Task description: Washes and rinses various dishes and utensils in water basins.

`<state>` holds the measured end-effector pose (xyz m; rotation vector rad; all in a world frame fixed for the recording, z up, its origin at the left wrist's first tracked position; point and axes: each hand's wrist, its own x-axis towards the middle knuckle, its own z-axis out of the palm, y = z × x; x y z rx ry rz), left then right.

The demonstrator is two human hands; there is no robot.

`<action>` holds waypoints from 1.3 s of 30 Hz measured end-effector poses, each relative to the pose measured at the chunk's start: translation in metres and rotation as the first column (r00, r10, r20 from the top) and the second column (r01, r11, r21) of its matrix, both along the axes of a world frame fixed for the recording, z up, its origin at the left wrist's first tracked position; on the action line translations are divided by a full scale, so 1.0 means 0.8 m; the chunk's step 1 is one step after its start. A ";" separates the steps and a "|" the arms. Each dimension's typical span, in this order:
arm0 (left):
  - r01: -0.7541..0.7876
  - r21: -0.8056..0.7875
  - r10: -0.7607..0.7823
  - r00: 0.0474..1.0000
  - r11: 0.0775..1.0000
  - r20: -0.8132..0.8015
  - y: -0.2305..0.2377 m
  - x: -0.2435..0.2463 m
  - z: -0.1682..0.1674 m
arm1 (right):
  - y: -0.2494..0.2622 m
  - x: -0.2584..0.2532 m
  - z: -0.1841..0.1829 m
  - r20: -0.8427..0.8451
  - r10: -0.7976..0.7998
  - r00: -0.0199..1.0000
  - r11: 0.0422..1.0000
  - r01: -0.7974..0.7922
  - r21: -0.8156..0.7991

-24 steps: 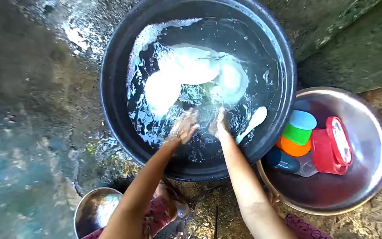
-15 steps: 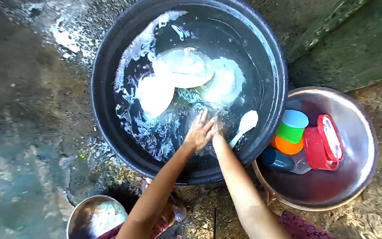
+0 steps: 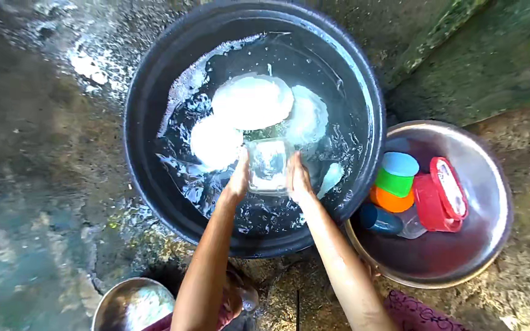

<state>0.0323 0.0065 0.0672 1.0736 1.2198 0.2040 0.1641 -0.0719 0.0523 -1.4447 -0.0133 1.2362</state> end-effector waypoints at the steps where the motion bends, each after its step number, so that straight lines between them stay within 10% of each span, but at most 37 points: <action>1: -0.016 -0.006 0.016 0.999 1.000 0.028 0.001 0.006 0.011 | -0.002 -0.002 0.003 -0.111 -0.036 0.993 0.999 0.035 -0.012; 5: -0.239 0.024 0.236 0.967 0.971 0.092 -0.002 0.020 0.040 | -0.020 0.004 0.008 -0.264 -0.012 0.964 1.000 0.012 -0.003; 9: -0.402 0.253 0.389 0.916 0.880 0.098 -0.005 0.030 0.038 | -0.044 0.012 0.045 0.079 0.238 0.968 0.971 -0.237 -0.016; 14: -0.343 0.418 0.274 0.937 0.841 0.219 -0.038 0.081 0.049 | -0.065 0.029 0.089 0.623 0.351 0.699 0.935 -0.291 -0.201; 22: 0.248 0.369 -0.303 0.948 0.896 0.098 -0.043 0.123 0.067 | -0.146 0.161 0.126 0.759 0.437 0.483 0.871 -0.018 -0.490; 28: 0.238 0.442 -0.213 0.971 0.865 -0.105 0.043 0.070 0.065 | -0.222 0.301 0.069 0.645 0.465 0.607 0.674 0.231 -0.702; 35: 0.624 0.568 -0.339 0.776 0.537 -0.532 0.125 0.049 0.045 | -0.220 0.348 0.026 0.504 0.572 0.648 0.517 0.192 -0.834; 39: 0.783 0.479 -0.376 0.615 0.397 -0.693 0.140 0.073 0.013 | -0.203 0.322 0.051 0.794 0.473 0.382 0.708 0.370 -0.601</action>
